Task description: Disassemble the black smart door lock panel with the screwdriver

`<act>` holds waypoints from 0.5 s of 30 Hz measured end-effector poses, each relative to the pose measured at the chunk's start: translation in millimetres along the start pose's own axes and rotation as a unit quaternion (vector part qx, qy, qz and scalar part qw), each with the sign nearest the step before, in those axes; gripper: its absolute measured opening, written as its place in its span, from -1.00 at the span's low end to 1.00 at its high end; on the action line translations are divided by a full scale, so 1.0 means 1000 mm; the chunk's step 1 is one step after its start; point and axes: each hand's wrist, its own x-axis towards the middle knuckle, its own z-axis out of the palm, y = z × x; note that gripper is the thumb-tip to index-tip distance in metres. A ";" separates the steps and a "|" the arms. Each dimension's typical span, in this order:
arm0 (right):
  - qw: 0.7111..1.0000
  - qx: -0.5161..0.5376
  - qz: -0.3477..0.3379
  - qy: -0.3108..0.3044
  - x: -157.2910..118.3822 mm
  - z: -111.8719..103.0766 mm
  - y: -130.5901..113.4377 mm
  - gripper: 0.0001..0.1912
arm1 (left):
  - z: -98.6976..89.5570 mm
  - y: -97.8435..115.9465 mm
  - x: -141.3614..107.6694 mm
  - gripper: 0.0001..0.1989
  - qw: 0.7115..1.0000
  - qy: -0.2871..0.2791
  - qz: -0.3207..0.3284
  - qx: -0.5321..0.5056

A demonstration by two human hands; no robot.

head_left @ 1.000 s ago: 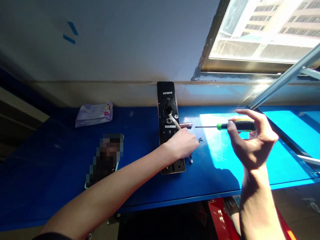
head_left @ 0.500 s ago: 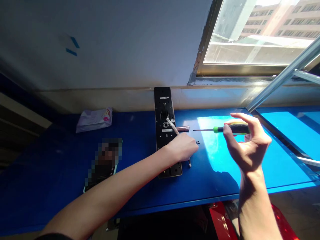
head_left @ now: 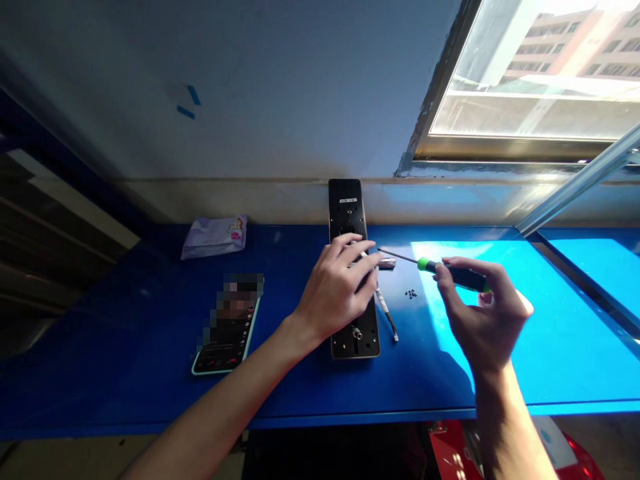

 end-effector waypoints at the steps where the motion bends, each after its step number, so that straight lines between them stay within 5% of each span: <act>1: 1.000 0.001 -0.001 -0.020 -0.003 0.003 -0.001 -0.84 | -0.001 -0.003 -0.008 -0.73 0.997 0.041 -0.060 0.002; 5: 0.994 -0.003 0.004 -0.106 -0.018 0.015 -0.002 -0.88 | 0.005 -0.015 -0.032 -0.59 0.958 0.059 -0.268 -0.089; 8: 0.983 -0.023 0.014 -0.179 -0.029 0.021 -0.003 -0.90 | 0.012 -0.020 -0.041 -0.50 0.898 0.033 -0.366 -0.242; 11: 0.970 -0.032 0.027 -0.241 -0.039 0.025 -0.002 -0.93 | 0.019 -0.021 -0.041 -0.48 0.848 0.019 -0.395 -0.353; 15: 0.956 -0.022 0.039 -0.290 -0.050 0.030 0.004 -0.87 | 0.024 -0.019 -0.041 -0.47 0.816 0.042 -0.398 -0.418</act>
